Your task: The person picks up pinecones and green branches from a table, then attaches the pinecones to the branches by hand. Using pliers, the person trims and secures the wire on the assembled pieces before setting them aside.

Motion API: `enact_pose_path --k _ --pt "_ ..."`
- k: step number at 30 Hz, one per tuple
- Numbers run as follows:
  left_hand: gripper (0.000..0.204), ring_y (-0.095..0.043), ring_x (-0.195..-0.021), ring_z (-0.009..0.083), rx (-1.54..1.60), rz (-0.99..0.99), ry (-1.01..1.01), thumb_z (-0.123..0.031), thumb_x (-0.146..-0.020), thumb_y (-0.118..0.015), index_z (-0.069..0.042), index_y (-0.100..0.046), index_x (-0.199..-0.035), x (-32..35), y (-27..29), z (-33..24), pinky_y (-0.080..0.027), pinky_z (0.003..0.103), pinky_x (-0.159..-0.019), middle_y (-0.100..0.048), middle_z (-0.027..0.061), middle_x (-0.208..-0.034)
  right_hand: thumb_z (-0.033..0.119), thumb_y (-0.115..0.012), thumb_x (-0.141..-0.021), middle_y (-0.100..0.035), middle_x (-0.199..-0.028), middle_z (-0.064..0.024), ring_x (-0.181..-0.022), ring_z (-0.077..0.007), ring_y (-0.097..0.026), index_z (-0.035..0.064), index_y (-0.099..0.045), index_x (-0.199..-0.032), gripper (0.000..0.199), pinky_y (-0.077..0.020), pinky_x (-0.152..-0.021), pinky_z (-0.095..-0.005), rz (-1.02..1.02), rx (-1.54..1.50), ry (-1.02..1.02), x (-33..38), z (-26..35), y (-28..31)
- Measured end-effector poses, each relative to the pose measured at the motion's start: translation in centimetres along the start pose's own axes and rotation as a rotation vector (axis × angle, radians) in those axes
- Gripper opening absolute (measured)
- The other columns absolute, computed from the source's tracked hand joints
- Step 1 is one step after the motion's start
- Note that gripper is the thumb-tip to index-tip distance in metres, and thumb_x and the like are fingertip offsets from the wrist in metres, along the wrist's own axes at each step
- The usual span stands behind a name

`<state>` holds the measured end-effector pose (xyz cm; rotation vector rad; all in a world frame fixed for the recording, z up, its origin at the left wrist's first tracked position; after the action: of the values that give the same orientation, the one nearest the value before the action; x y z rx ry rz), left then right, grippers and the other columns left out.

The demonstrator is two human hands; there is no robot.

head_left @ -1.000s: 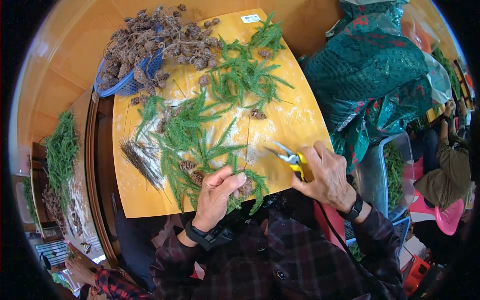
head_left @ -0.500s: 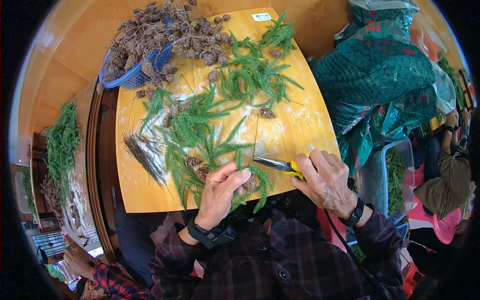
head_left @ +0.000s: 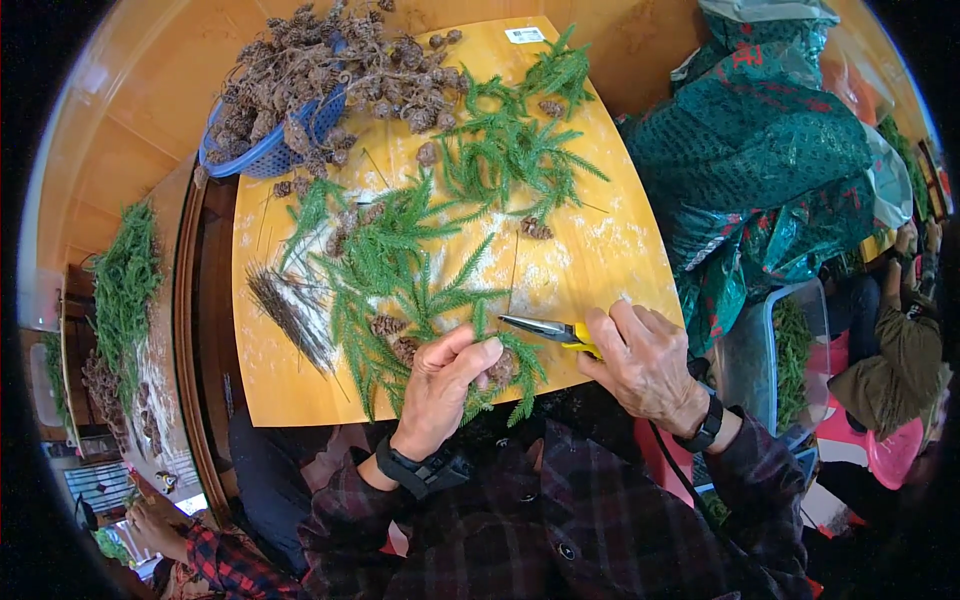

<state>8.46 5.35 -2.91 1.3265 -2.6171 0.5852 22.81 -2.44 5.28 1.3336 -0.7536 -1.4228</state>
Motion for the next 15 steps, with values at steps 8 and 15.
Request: enact_pose_path --k 8,15 --pt "0.016 -0.048 -0.063 0.006 -0.046 0.012 -0.028 -0.016 -0.09 -0.061 -0.002 -0.066 -0.094 -0.1 -0.2 -0.4 -0.039 0.022 -0.059 -0.056 -0.0027 -0.075 0.016 -0.075 -0.067 -0.047 -0.073 -0.0087 -0.058 -0.0249 -0.056 0.0041 -0.053 -0.09 0.034 -0.0426 -0.048 -0.036 0.014 -0.093 -0.039 0.2 -0.3 -0.1" --pt "0.017 -0.045 -0.06 0.0049 -0.34 0.046 -0.131 -0.014 -0.09 -0.063 0.002 -0.063 -0.087 -0.1 -0.6 -2.6 -0.037 0.023 -0.056 -0.05 -0.0024 -0.066 0.015 -0.073 -0.069 -0.058 -0.073 -0.0123 -0.057 -0.0325 -0.059 0.0027 -0.054 -0.093 0.033 -0.0461 -0.05 -0.0382 0.127 -0.405 -0.123 0.6 -1.5 -1.2"
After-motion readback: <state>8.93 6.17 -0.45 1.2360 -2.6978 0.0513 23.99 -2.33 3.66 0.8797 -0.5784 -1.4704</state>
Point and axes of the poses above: each hand's wrist, its own x-axis away from the middle knuckle, its own y-axis out of the back of the hand, z = x × y, the point moved 10 cm from there along -x, towards the middle knuckle
